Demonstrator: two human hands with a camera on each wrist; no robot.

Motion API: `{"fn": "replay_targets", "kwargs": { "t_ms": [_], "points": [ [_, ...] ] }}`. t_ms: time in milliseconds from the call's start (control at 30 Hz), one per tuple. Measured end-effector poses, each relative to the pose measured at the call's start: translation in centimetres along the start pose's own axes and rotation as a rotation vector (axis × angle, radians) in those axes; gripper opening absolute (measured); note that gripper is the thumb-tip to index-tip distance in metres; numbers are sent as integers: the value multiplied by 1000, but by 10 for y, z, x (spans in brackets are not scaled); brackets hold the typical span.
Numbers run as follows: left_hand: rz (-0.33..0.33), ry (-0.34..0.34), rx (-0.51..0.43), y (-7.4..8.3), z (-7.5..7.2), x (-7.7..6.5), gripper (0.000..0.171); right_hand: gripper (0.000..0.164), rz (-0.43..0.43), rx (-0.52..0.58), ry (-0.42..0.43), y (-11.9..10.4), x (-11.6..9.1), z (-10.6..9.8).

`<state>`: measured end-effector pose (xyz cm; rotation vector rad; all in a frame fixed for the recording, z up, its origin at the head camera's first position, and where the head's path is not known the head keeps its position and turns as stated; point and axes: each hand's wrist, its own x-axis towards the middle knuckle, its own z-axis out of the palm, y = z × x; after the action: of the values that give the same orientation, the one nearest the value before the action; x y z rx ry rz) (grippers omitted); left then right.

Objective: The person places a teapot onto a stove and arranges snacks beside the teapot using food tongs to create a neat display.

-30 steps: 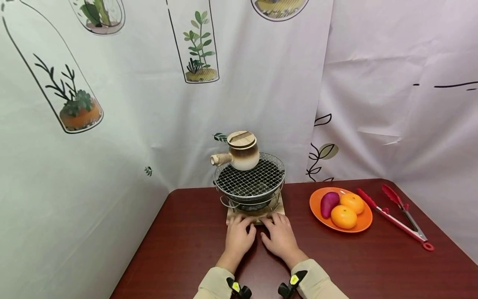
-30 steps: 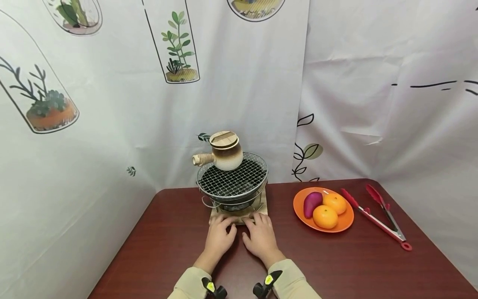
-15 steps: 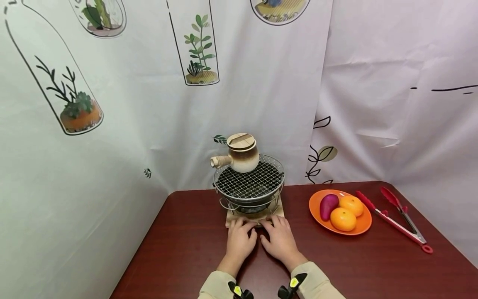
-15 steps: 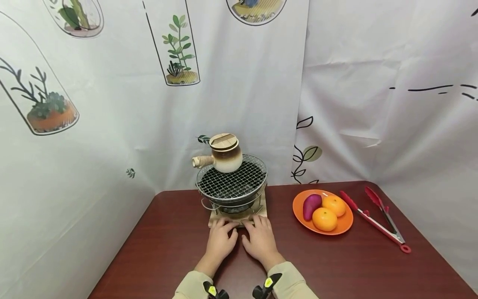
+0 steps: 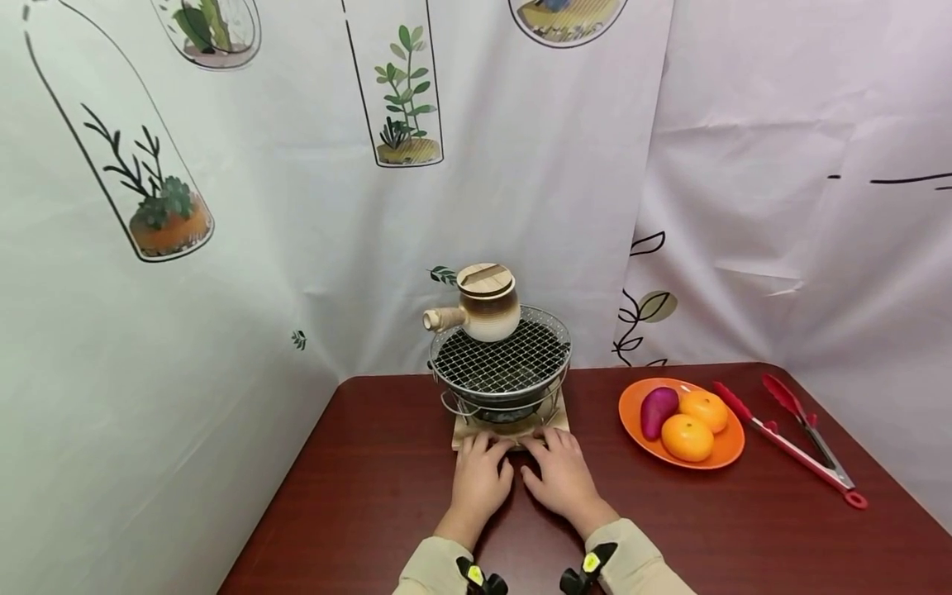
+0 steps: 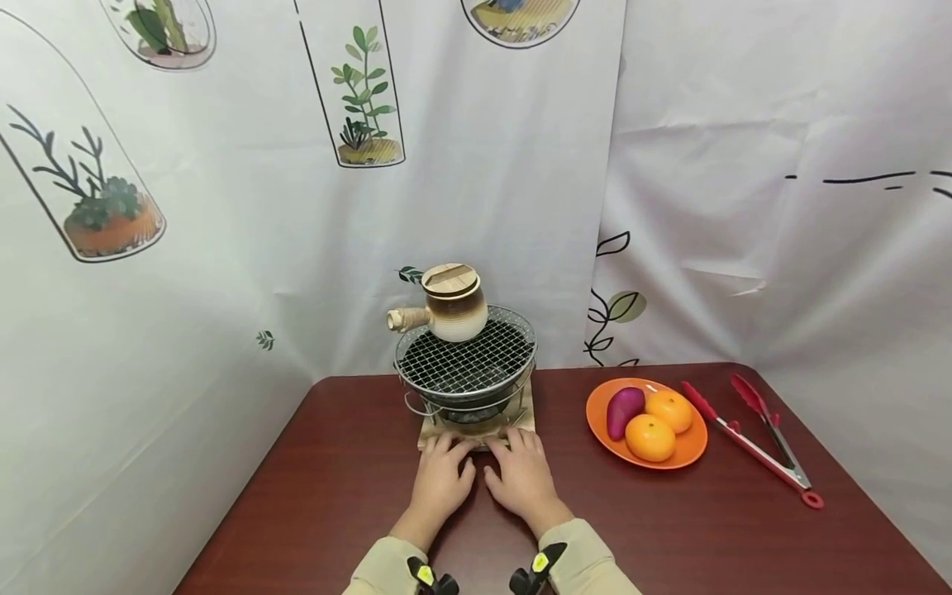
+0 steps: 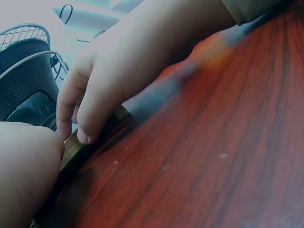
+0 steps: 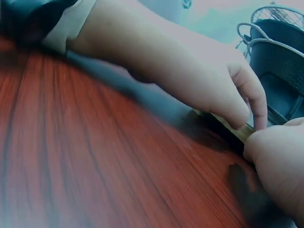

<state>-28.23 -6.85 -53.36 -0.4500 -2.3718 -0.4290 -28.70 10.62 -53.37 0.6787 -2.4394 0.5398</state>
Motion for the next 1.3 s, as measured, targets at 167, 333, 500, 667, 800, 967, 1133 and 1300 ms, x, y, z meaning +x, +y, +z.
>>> {"fn": "replay_targets", "kwargs": {
  "t_ms": [167, 333, 500, 667, 800, 967, 1133, 1300],
  "points": [
    [-5, -9, 3, -1, -1, 1, 24, 35, -61, 55, -67, 9, 2, -15],
    [-11, -3, -4, -2, -1, 0, 25, 29, -112, 53, -58, 20, -3, -28],
    [0, 17, -8, -2, -1, 1, 25, 29, -94, -2, -50, 32, -11, -41],
    [0, 27, -13, -1, 0, 1, 26, 31, -86, -29, -4, 44, -19, -56],
    [-8, 11, -16, -1, 0, 1, 26, 34, -64, -48, 13, 54, -28, -68],
    [-11, 3, -10, -2, 0, 1, 25, 37, -43, -41, 46, 66, -41, -81],
    [-13, 14, -10, -3, 1, 1, 26, 42, -70, -27, 130, 81, -53, -94],
    [-23, 1, -18, -4, 0, 1, 26, 41, -95, -38, 236, 98, -66, -106]
  ]
}}
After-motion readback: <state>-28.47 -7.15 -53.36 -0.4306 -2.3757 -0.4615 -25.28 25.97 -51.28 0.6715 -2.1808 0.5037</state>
